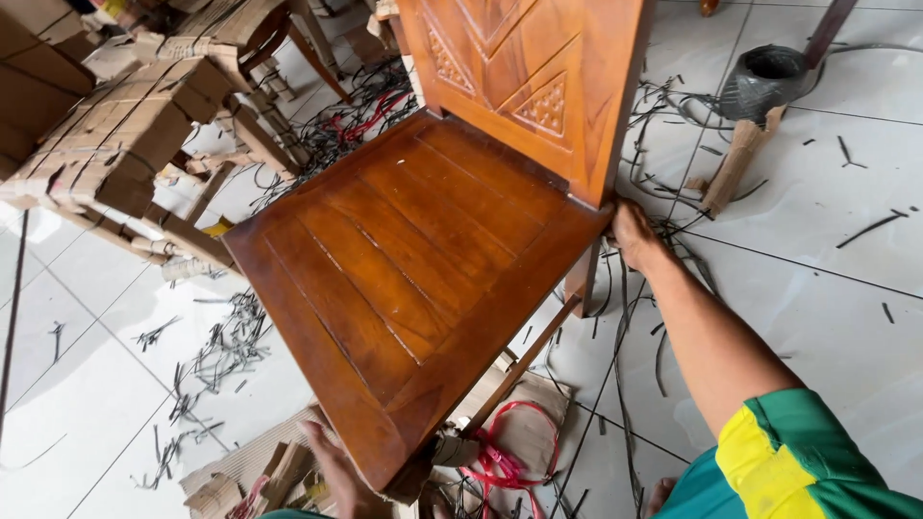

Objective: Wrapping a wooden chair with protective cardboard and securing it with plastic ties.

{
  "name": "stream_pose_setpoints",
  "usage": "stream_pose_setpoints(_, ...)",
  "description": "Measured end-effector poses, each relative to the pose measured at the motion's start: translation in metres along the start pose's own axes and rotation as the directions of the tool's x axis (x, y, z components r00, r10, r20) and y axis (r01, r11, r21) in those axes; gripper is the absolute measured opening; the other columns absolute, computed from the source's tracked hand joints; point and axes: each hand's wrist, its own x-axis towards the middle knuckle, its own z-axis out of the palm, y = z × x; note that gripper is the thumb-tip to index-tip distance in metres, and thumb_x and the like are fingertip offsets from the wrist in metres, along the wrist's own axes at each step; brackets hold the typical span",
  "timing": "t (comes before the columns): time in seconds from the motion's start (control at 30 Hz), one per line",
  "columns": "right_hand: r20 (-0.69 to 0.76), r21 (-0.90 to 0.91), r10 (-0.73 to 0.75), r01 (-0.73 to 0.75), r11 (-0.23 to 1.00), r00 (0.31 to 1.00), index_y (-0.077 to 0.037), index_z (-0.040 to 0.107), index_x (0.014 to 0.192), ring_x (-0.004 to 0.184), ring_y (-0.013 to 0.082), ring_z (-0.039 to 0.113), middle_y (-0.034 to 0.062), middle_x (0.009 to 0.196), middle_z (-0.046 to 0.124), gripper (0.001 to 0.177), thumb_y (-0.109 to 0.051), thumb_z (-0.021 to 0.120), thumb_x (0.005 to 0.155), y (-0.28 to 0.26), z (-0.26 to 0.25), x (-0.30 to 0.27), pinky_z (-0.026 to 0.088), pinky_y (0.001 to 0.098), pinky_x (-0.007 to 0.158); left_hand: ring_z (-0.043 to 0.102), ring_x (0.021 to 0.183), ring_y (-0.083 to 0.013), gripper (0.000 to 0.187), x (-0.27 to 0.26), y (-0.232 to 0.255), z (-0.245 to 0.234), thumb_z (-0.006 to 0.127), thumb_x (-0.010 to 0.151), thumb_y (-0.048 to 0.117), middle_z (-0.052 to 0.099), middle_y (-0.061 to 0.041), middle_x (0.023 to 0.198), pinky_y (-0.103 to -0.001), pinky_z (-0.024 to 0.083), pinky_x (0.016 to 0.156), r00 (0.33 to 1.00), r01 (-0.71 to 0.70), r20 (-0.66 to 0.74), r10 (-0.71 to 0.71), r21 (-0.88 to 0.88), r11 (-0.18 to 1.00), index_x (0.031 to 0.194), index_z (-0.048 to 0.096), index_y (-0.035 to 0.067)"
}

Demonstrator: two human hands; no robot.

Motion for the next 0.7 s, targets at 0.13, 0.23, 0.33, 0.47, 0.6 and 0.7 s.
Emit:
stream_pose_setpoints(0.13,-0.053,0.004,0.067,-0.067,0.998,0.996,-0.019,0.050,0.087,0.067,0.0159,0.043,-0.0025,0.075,0.044,0.019,-0.023,0.035,0.098,-0.008,0.010,-0.011,0.032,0.0336,0.066,0.064,0.097,-0.0422,0.109,-0.040,-0.009,0.009,0.022,0.077,0.086,0.065,-0.027,0.136,-0.050,0.051,0.065,0.971,0.190,0.148,-0.187,-0.004,0.982,0.151,0.048,0.010)
stream_pose_setpoints(0.23,-0.111,0.025,0.032,-0.030,0.999,0.993,-0.018,0.050,0.086,0.057,0.0154,0.040,-0.0048,0.070,0.037,0.014,-0.026,0.039,0.091,-0.014,0.014,-0.017,0.028,0.0307,0.055,0.063,0.098,-0.0419,0.107,-0.040,-0.006,0.016,0.022,0.078,0.085,0.065,-0.026,0.136,-0.050,0.050,0.067,0.977,0.156,0.145,-0.154,-0.001,0.988,0.151,0.048,0.010)
stream_pose_setpoints(0.33,-0.102,0.004,0.003,-0.003,1.000,0.995,-0.018,0.051,0.086,0.058,0.0147,0.040,-0.0048,0.070,0.035,0.012,-0.025,0.041,0.088,-0.036,0.018,-0.050,0.029,0.0299,0.056,0.063,0.100,-0.0414,0.105,-0.038,-0.003,0.018,0.023,0.080,0.083,0.065,-0.026,0.135,-0.050,0.049,0.070,0.983,0.119,0.145,-0.117,-0.006,0.993,0.150,0.048,0.010)
stream_pose_setpoints(0.47,-0.113,-0.040,-0.012,0.008,0.999,0.994,-0.018,0.058,0.088,0.056,0.0179,0.045,-0.0032,0.066,0.039,0.020,-0.025,0.040,0.094,-0.045,0.012,-0.073,0.032,0.0316,0.055,0.062,0.102,-0.0408,0.103,-0.028,0.015,0.020,0.023,0.082,0.082,0.064,-0.025,0.135,-0.051,0.047,0.075,0.985,0.052,0.166,-0.052,0.006,0.999,0.150,0.048,0.010)
stream_pose_setpoints(0.6,-0.147,-0.011,-0.032,0.031,0.999,0.989,-0.017,0.060,0.088,0.052,0.0139,0.040,-0.0045,0.065,0.036,0.021,-0.022,0.040,0.091,0.018,-0.017,-0.046,0.029,0.0272,0.049,0.061,0.104,-0.0404,0.101,-0.022,0.029,0.027,0.023,0.083,0.080,0.064,-0.025,0.134,-0.051,0.046,0.078,0.979,0.003,0.206,-0.004,0.004,1.000,0.150,0.049,0.010)
stream_pose_setpoints(0.7,-0.215,0.017,-0.005,0.008,1.000,0.977,-0.015,0.057,0.091,0.057,0.0161,0.040,-0.0016,0.068,0.038,0.021,-0.020,0.037,0.092,-0.015,-0.014,-0.087,0.034,0.0309,0.058,0.061,0.106,-0.0400,0.099,-0.020,0.037,0.034,0.023,0.084,0.079,0.064,-0.024,0.134,-0.051,0.045,0.081,0.970,-0.050,0.236,0.051,-0.007,0.999,0.150,0.049,0.010)
